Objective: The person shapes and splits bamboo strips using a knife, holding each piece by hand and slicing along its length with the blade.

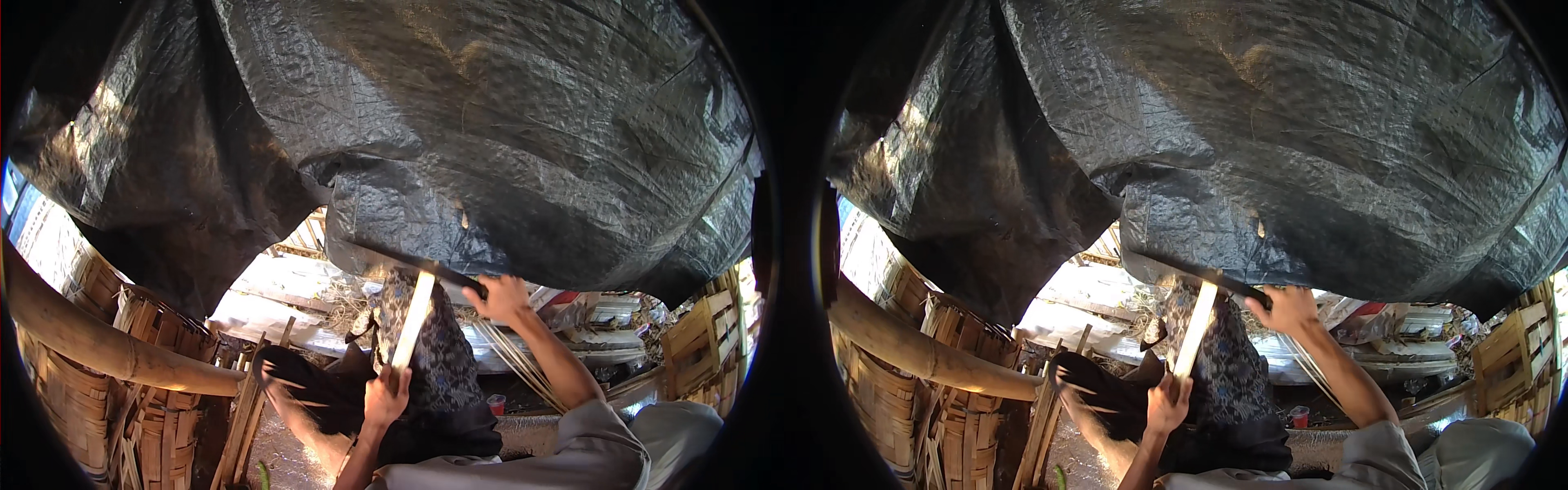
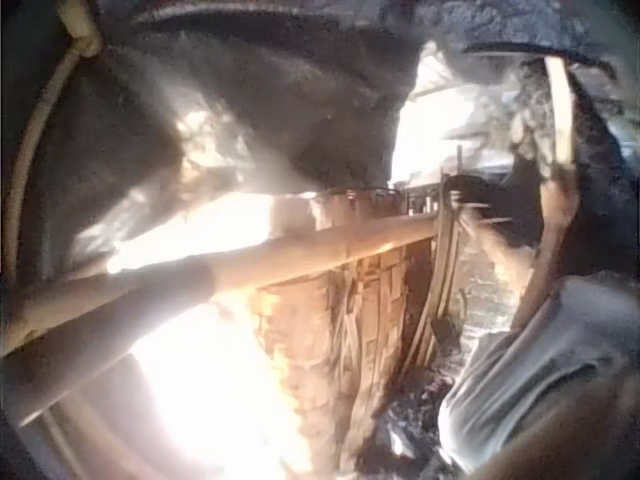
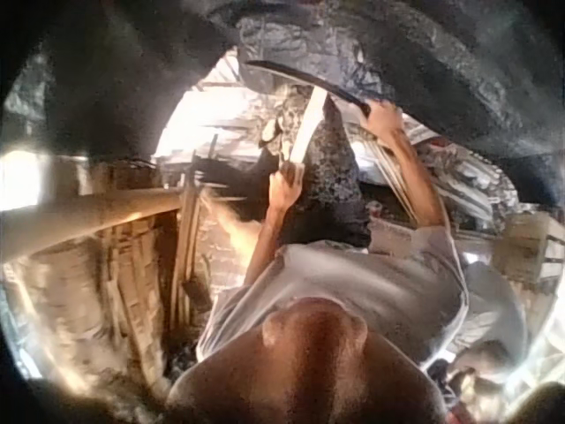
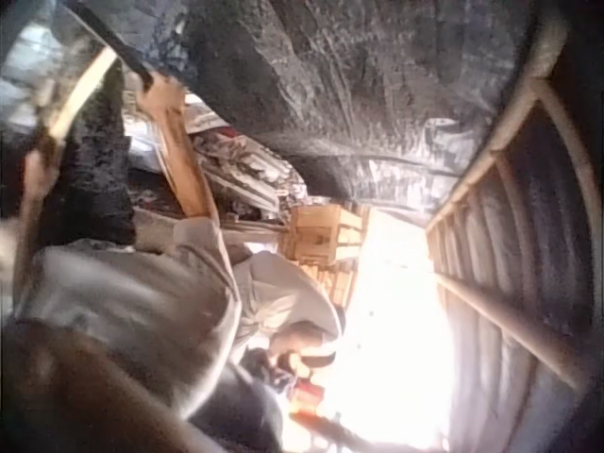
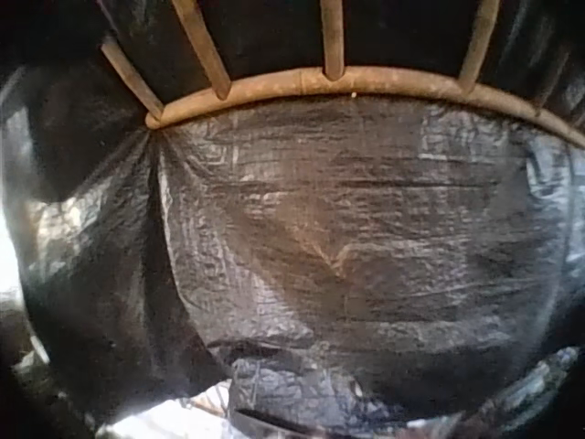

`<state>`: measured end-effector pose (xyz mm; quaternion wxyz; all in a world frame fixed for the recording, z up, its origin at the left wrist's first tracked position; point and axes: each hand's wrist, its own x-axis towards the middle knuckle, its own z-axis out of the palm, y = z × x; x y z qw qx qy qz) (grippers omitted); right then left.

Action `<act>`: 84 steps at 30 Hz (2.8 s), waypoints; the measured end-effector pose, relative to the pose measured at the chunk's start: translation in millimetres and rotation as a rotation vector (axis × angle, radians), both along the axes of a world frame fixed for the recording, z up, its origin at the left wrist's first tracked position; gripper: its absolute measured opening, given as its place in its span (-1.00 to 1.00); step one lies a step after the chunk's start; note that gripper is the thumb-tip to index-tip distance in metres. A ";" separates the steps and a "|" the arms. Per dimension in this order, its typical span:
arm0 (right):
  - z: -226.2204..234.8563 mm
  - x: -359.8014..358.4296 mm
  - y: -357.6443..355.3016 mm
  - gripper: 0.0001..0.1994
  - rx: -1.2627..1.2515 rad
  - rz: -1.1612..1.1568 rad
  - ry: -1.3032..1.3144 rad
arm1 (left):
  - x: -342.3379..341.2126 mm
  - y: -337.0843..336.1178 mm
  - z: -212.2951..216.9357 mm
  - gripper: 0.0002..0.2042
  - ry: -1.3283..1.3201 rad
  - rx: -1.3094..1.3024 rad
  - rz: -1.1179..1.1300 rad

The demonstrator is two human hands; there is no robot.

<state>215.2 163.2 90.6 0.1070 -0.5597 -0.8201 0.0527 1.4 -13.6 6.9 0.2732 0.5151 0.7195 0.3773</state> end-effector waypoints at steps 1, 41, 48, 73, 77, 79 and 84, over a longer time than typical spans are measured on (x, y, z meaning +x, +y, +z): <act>-5.7 0.8 -3.0 -0.36 0.002 -0.006 -0.004 | 1.4 5.9 -2.5 -0.60 -0.190 -0.041 -0.029; -57.0 13.1 -86.7 -0.49 -0.549 -0.204 1.034 | -14.9 25.6 45.4 -0.65 0.076 0.063 -0.015; -28.7 6.2 -72.9 -0.55 0.409 0.021 0.163 | -2.2 18.2 20.6 -0.67 -0.119 0.010 -0.080; -31.4 -15.9 -46.5 -0.40 0.232 0.445 -0.049 | 8.6 23.9 9.2 -0.69 0.032 0.016 0.010; -25.6 -11.7 -32.1 -0.39 0.124 0.490 -0.214 | 9.4 31.4 9.5 -0.70 0.039 0.191 -0.049; -29.5 -0.9 -5.2 -0.42 0.258 0.458 -0.132 | 6.2 38.2 15.1 -0.68 0.080 0.183 -0.056; -34.6 -10.3 -15.4 -0.41 0.342 0.351 -0.067 | 0.7 55.0 17.3 -0.59 -0.048 0.162 -0.014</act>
